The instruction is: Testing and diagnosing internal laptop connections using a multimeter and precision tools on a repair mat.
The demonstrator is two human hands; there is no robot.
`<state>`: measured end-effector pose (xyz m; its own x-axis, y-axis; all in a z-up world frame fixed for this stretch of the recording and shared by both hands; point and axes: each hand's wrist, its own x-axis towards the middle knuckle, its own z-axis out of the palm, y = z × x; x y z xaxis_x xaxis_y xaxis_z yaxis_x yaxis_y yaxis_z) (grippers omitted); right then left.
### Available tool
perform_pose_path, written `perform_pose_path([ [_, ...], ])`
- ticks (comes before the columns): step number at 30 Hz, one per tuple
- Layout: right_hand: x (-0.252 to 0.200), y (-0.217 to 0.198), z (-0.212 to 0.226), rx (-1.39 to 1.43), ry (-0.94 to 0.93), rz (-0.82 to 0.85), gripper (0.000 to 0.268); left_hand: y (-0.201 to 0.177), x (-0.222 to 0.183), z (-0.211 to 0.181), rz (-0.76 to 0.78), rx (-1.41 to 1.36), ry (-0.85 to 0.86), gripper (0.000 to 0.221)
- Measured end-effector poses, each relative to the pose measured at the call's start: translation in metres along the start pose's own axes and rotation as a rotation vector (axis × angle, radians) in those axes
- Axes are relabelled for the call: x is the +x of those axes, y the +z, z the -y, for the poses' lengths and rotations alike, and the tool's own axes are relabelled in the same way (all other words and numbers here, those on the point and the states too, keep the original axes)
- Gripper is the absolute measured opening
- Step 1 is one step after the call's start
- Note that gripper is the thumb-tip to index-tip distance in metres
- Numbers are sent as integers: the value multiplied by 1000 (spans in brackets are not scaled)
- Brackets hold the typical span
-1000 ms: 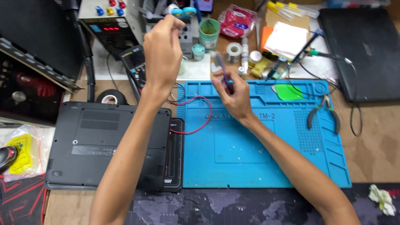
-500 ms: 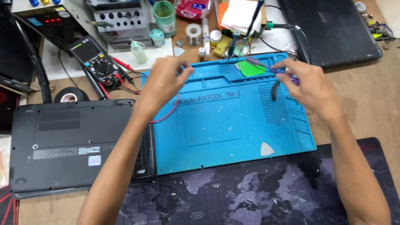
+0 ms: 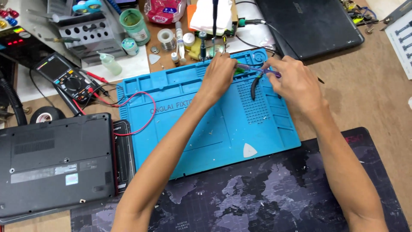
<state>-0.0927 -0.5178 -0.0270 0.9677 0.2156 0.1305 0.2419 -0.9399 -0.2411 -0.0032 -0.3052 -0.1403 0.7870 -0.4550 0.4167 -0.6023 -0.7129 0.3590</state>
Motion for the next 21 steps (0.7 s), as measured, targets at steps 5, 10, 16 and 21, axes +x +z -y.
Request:
perform_pose_path([
  [5,-2,-28,-7,121,85,98,20,-5,3,-17,-5,-10,20,3],
  [10,-4,-44,-15,128,149,116,23,4,2,-12,-23,-15,51,3],
  [16,3,-47,-21,232,244,221,24,-11,-6,-20,-8,63,205,13],
  [21,9,-15,-61,232,210,194,29,-63,-38,-49,417,-376,128,17],
])
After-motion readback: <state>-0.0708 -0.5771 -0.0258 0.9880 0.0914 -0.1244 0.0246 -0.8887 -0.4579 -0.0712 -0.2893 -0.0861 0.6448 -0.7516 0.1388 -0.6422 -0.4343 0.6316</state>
